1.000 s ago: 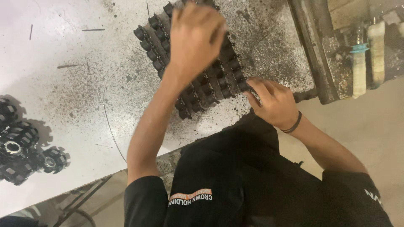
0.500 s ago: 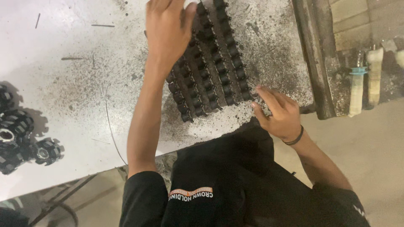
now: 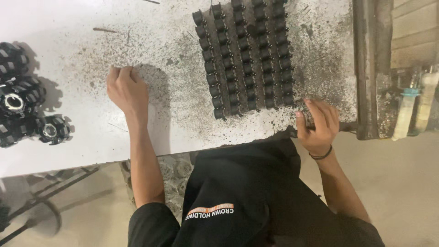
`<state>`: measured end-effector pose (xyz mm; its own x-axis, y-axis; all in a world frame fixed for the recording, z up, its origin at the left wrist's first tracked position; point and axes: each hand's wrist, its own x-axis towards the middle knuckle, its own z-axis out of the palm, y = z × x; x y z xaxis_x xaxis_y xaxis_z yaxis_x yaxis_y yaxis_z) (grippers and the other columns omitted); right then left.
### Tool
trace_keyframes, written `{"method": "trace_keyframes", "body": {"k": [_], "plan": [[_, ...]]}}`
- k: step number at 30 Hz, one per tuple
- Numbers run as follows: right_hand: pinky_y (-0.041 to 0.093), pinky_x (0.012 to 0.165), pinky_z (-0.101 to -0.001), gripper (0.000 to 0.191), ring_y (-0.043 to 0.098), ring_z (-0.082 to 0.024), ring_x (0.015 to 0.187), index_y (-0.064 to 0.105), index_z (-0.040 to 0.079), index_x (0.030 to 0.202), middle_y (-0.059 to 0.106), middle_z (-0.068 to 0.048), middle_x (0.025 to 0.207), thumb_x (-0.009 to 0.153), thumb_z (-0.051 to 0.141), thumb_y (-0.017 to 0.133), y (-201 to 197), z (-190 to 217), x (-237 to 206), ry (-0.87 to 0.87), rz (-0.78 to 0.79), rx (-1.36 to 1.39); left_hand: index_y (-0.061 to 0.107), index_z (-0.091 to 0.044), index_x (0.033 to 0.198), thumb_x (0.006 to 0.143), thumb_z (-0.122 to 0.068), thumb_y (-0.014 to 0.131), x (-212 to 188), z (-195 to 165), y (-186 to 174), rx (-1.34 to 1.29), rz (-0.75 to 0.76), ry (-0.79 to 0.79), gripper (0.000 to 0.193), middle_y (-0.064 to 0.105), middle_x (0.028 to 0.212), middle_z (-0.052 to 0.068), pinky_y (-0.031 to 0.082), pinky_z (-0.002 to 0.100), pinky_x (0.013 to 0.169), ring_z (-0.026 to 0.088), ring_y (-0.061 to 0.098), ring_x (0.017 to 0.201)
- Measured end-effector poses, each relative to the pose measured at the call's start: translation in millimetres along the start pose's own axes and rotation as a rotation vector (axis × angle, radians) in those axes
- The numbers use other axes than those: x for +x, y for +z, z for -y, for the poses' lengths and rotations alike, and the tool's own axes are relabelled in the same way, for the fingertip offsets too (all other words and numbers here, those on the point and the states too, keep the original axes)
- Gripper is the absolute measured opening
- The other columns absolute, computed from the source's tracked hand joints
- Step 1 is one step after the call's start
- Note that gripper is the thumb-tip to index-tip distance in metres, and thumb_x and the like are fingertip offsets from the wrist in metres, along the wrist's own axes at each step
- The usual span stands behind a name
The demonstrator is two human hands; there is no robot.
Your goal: The person arranges black rubber tread parts into a grid on a workbench, then uses a heated hand tool to trim and smooth the edges of the parts one at a time, with smoke rising as the hot tool contacts the rubber. The person works across the grid, holding each part steady while cutting away excess material.
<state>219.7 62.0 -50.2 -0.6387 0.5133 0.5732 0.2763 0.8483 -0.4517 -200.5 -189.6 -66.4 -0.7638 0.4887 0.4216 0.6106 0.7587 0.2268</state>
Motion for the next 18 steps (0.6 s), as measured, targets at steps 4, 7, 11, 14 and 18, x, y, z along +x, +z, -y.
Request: {"method": "trace_keyframes", "body": {"k": [4,7,11,14,18], "plan": [[0.048,0.08,-0.0408,0.012,0.066,-0.025,0.087,0.073,0.001,0.103,0.074,-0.014,0.098,0.098,0.012,0.072,-41.2,-28.8,0.9,-0.162,-0.141,-0.223,0.072,0.001,0.099,0.099,0.005,0.068,1.5,-13.5,-22.9,-0.349,0.032,-0.052,0.006,0.073,0.086,0.011,0.045,0.037,0.058,0.021,0.062,0.066],[0.047,0.092,-0.04,0.021,0.06,-0.028,0.103,0.073,-0.002,0.12,0.063,-0.013,0.109,0.112,0.014,0.061,-114.8,-56.1,-7.8,0.013,-0.08,-0.658,0.066,0.002,0.106,0.108,0.008,0.057,-12.6,-43.6,-61.4,-1.03,-0.052,-0.14,0.011,0.071,0.089,0.013,0.039,0.023,0.045,0.012,0.062,0.062],[0.048,0.089,-0.0414,0.019,0.06,-0.031,0.101,0.071,0.001,0.114,0.064,-0.014,0.105,0.101,0.014,0.073,-134.4,-85.3,-16.9,0.199,-0.022,-0.59,0.058,0.01,0.1,0.099,0.014,0.053,-21.0,-122.7,-125.1,-0.909,-0.384,0.225,0.006,0.071,0.076,0.013,0.041,0.028,0.041,0.015,0.058,0.052],[0.049,0.093,-0.0429,0.019,0.061,-0.032,0.1,0.071,0.004,0.114,0.066,-0.012,0.108,0.096,0.005,0.078,-131.3,-88.3,-21.3,0.329,-0.022,-0.463,0.059,0.003,0.093,0.094,0.009,0.051,-24.5,-195.8,-155.6,-1.124,-0.284,0.514,0.009,0.069,0.077,0.014,0.047,0.026,0.044,0.024,0.073,0.06],[0.047,0.097,-0.0426,0.022,0.062,-0.032,0.111,0.069,0.003,0.117,0.068,-0.011,0.118,0.096,0.002,0.075,-160.1,-95.9,-22.5,0.237,-0.105,-0.517,0.064,-0.001,0.097,0.091,-0.011,0.067,-34.3,-190.9,-204.1,-0.67,0.261,0.738,0.012,0.072,0.081,0.014,0.055,0.032,0.056,0.021,0.069,0.065]]}}
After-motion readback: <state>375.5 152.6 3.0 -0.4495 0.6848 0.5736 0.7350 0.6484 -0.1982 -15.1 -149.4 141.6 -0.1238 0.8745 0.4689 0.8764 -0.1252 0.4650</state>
